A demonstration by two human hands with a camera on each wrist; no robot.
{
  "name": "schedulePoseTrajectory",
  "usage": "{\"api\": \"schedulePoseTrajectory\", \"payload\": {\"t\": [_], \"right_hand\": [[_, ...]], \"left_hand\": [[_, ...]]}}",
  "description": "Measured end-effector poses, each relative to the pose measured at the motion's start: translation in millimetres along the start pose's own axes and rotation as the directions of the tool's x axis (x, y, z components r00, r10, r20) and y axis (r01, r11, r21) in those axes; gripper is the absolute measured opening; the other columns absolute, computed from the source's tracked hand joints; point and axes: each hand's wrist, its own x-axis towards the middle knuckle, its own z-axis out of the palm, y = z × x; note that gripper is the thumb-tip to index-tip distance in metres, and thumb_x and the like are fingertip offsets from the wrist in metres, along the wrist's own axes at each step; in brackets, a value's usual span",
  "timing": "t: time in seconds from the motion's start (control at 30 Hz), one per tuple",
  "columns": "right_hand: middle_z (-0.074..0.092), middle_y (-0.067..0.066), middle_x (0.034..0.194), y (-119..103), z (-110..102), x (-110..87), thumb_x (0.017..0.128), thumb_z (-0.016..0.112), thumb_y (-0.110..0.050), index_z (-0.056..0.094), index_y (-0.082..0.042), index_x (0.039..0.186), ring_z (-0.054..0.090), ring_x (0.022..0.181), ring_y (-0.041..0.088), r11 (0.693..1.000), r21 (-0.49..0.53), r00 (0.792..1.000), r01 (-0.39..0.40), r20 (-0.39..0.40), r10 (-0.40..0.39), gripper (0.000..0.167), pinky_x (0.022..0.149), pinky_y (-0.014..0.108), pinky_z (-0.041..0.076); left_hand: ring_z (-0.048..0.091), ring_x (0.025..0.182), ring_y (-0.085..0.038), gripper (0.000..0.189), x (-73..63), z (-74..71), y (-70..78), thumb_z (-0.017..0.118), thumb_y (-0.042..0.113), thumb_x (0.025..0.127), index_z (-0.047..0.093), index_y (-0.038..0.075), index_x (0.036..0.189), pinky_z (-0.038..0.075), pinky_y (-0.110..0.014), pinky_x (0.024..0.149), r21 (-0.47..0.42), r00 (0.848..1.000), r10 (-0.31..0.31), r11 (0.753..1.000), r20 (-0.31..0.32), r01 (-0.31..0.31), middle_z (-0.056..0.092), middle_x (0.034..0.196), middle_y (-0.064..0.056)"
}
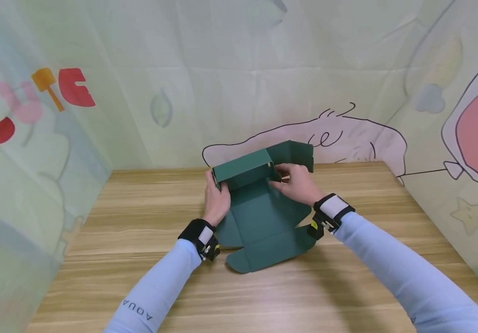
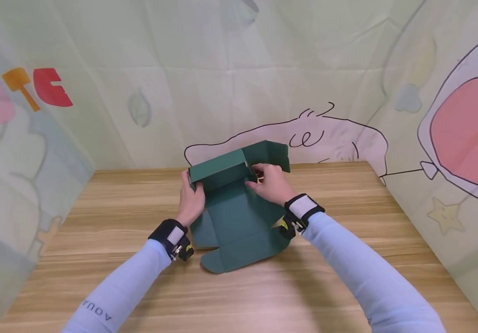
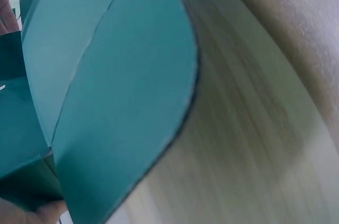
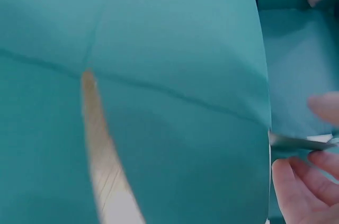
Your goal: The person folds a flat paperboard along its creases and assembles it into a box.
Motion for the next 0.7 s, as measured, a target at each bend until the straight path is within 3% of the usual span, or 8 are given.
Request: {"api": "schedulePoseTrajectory", "payload": {"t": [0.17,0.3,0.37,0.47,0.53,0.57,0.63,0.7], "right_hand": [[0.063,0.024,0.131,4,-13,-5.0,0.09,0.076,-0.017,0.055,0.003,0.138,0.063,0.118,0.039,0.996,0.088,0.999,0.011,-0.034,-0.008,0.055,0.098,0.051,0.055],[0.067,0.023,0.122,8,-22,-7.8,0.09,0.075,-0.009,0.061,0.002,0.131,0.066,0.112,0.037,0.981,0.15,0.976,0.125,-0.196,-0.095,0.045,0.096,0.046,0.057],[0.07,0.022,0.113,11,-24,-7.7,0.088,0.075,-0.004,0.066,0.003,0.123,0.067,0.104,0.034,0.966,0.124,0.93,0.226,-0.322,-0.176,0.036,0.094,0.034,0.058],[0.07,0.021,0.099,17,-29,-5.9,0.086,0.073,0.003,0.07,0.006,0.11,0.064,0.092,0.031,0.933,0.061,0.823,0.354,-0.495,-0.28,0.024,0.09,0.015,0.051],[0.067,0.023,0.095,21,-31,-4.3,0.085,0.073,0.005,0.07,0.008,0.105,0.06,0.09,0.03,0.922,0.025,0.762,0.387,-0.572,-0.304,0.021,0.087,0.011,0.044],[0.065,0.024,0.095,23,-33,-3.6,0.085,0.072,0.005,0.068,0.009,0.106,0.057,0.091,0.03,0.921,0.024,0.746,0.388,-0.596,-0.298,0.022,0.087,0.011,0.042],[0.061,0.027,0.102,27,-37,-2.9,0.085,0.073,0.002,0.065,0.009,0.112,0.054,0.096,0.03,0.936,0.046,0.748,0.35,-0.615,-0.249,0.029,0.088,0.012,0.041],[0.059,0.027,0.112,30,-40,-2.5,0.086,0.074,-0.003,0.061,0.007,0.121,0.054,0.104,0.03,0.959,0.074,0.779,0.275,-0.601,-0.178,0.039,0.091,0.016,0.043]], "left_hand": [[0.045,0.141,-0.031,0.034,1.4,-2.0,-0.3,0.038,0.014,0.107,0.033,0.01,0.141,0.036,-0.051,0.118,-0.004,1.0,-0.003,1.0,-0.002,0.003,0.048,0.148,-0.021],[0.045,0.142,-0.031,0.034,3.8,-4.4,-0.7,0.037,0.014,0.108,0.033,0.009,0.142,0.036,-0.052,0.118,0.0,1.0,-0.005,1.0,0.004,0.005,0.048,0.15,-0.021],[0.045,0.142,-0.032,0.035,5.0,-5.7,-0.1,0.036,0.015,0.108,0.033,0.009,0.142,0.035,-0.052,0.118,-0.001,1.0,-0.002,1.0,0.01,0.002,0.047,0.15,-0.021],[0.043,0.143,-0.031,0.035,6.6,-7.4,1.5,0.036,0.016,0.108,0.033,0.009,0.143,0.034,-0.052,0.119,-0.007,1.0,-0.002,1.0,0.021,0.002,0.046,0.151,-0.02],[0.042,0.144,-0.031,0.036,7.6,-8.0,2.0,0.036,0.016,0.109,0.032,0.009,0.144,0.034,-0.052,0.12,-0.006,1.0,-0.005,1.0,0.027,0.005,0.046,0.152,-0.019],[0.042,0.144,-0.031,0.036,7.9,-8.2,2.0,0.035,0.016,0.109,0.032,0.009,0.144,0.033,-0.052,0.12,-0.005,1.0,-0.006,1.0,0.028,0.006,0.045,0.152,-0.019],[0.041,0.145,-0.03,0.036,8.3,-8.6,1.9,0.035,0.016,0.109,0.032,0.009,0.144,0.033,-0.051,0.121,0.0,1.0,-0.01,1.0,0.029,0.01,0.045,0.153,-0.019],[0.042,0.145,-0.03,0.036,8.4,-8.5,1.6,0.036,0.016,0.109,0.033,0.009,0.144,0.033,-0.051,0.121,0.006,0.999,-0.011,1.0,0.03,0.011,0.046,0.152,-0.018]]}}
